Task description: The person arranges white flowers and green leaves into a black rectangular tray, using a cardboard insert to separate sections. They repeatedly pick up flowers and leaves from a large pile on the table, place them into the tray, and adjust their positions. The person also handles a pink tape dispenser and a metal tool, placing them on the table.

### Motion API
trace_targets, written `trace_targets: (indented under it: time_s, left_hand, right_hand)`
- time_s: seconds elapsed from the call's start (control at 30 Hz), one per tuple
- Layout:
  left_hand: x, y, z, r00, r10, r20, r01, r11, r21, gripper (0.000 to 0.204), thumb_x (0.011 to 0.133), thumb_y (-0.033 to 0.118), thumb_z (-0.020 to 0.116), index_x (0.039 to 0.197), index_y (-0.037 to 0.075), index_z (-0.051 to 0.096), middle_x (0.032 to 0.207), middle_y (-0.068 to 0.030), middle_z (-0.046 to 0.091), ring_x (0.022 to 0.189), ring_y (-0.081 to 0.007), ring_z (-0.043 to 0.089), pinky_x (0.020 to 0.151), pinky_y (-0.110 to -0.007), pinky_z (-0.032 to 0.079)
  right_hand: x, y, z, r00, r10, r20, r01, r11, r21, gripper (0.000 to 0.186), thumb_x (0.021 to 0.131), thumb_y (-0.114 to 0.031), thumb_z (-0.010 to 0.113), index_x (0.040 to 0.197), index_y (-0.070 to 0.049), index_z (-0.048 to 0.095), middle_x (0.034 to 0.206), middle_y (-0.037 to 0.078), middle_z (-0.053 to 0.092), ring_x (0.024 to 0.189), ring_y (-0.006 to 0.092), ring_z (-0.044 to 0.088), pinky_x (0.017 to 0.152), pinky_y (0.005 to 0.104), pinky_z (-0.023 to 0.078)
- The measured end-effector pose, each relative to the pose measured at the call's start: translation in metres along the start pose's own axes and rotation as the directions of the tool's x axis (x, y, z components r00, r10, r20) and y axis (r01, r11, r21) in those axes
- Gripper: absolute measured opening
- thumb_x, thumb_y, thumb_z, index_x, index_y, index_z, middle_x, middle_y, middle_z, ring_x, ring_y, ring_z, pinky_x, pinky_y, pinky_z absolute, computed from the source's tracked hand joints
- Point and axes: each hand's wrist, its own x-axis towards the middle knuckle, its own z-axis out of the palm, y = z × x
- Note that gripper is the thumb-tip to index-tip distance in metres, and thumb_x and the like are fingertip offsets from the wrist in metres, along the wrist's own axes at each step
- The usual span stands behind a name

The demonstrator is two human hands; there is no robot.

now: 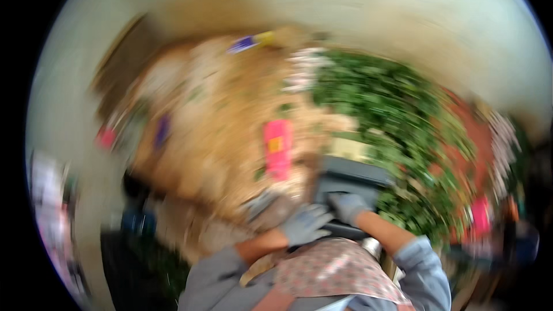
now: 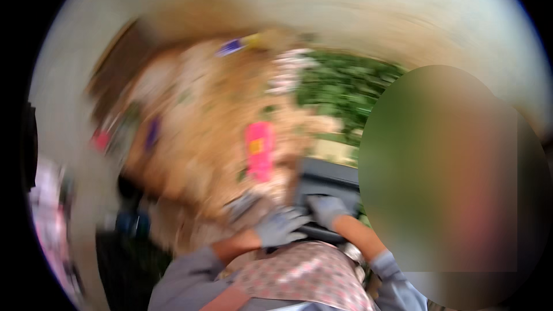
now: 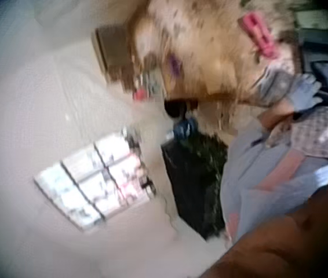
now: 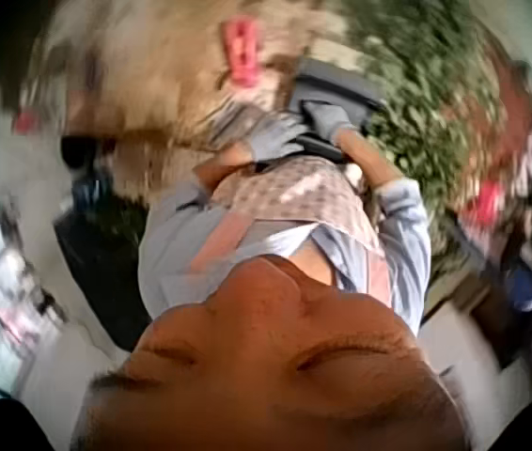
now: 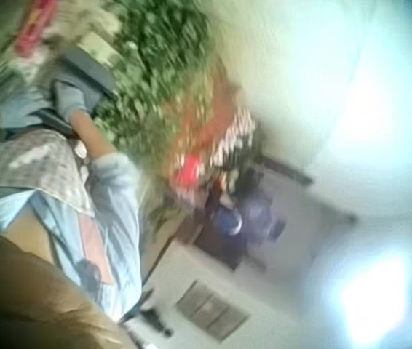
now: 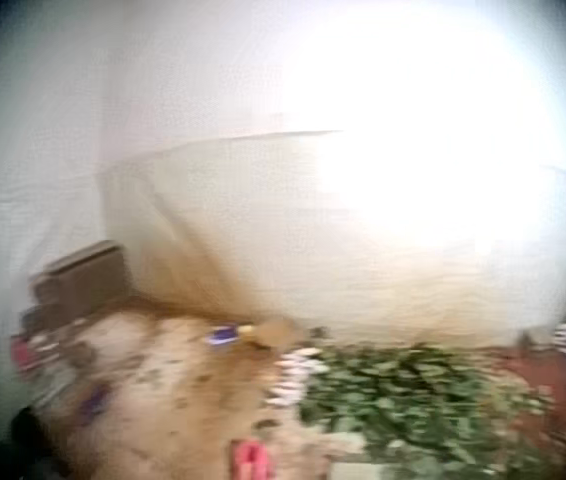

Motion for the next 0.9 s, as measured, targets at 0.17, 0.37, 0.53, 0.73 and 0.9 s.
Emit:
trace_targets:
  time_s: [0.17, 0.37, 0.53, 0.73, 0.9]
  left_hand:
    - [-0.028, -0.001, -0.069, 0.893, -0.411, -0.18, 0.431, 0.898, 0.086, 0.034, 0.093, 0.041, 0.068, 0.109, 0.011, 0.07, 0.102, -0.0124, 0.069, 0.095, -0.0331, 0.067, 0.085, -0.047, 0.051]
    - [-0.102, -0.069, -0.162, 0.382, -0.67, -0.636, 0.915, 0.369, 0.16, 0.053, 0.081, 0.042, 0.079, 0.119, 0.008, 0.065, 0.114, -0.0188, 0.067, 0.107, -0.036, 0.063, 0.091, -0.049, 0.05]
    - [-0.162, -0.112, -0.191, 0.122, -0.818, -0.562, 0.981, 0.013, 0.194, 0.107, 0.066, 0.057, 0.085, 0.149, 0.007, 0.04, 0.136, -0.0207, 0.058, 0.13, -0.0399, 0.052, 0.109, -0.052, 0.041]
    - [-0.166, -0.125, -0.2, -0.044, -0.95, -0.31, 0.986, -0.092, 0.141, 0.112, 0.063, 0.063, 0.084, 0.15, 0.006, 0.042, 0.146, -0.0232, 0.054, 0.138, -0.0411, 0.048, 0.112, -0.051, 0.039]
    - [-0.173, -0.122, -0.201, -0.035, -0.933, -0.359, 0.988, -0.086, 0.129, 0.112, 0.068, 0.064, 0.081, 0.154, 0.005, 0.04, 0.146, -0.0242, 0.055, 0.135, -0.0412, 0.052, 0.112, -0.05, 0.041]
  right_hand:
    - [-0.008, -0.005, 0.005, 0.997, 0.013, 0.079, -0.005, 0.995, -0.096, 0.053, 0.089, -0.037, 0.072, 0.128, -0.005, 0.055, 0.118, 0.027, 0.067, 0.106, 0.0438, 0.067, 0.09, 0.0485, 0.052]
    - [-0.007, 0.006, 0.003, 0.999, -0.03, 0.033, 0.031, 0.999, -0.029, 0.046, 0.087, -0.039, 0.075, 0.116, -0.008, 0.059, 0.11, 0.023, 0.07, 0.101, 0.0429, 0.068, 0.086, 0.0484, 0.053]
    - [-0.003, 0.009, 0.0, 0.999, -0.051, 0.011, 0.051, 0.999, -0.014, 0.04, 0.087, -0.036, 0.076, 0.111, -0.008, 0.062, 0.104, 0.021, 0.072, 0.101, 0.0409, 0.068, 0.087, 0.0482, 0.053]
    - [-0.007, 0.003, -0.006, 0.999, -0.052, 0.017, 0.051, 0.999, 0.01, 0.037, 0.087, -0.033, 0.075, 0.111, -0.008, 0.062, 0.104, 0.021, 0.071, 0.099, 0.0411, 0.068, 0.086, 0.0487, 0.053]
    - [-0.01, 0.004, -0.003, 0.998, -0.064, -0.01, 0.063, 0.997, -0.053, 0.039, 0.088, -0.033, 0.074, 0.113, -0.007, 0.06, 0.105, 0.022, 0.071, 0.1, 0.0424, 0.067, 0.086, 0.0491, 0.053]
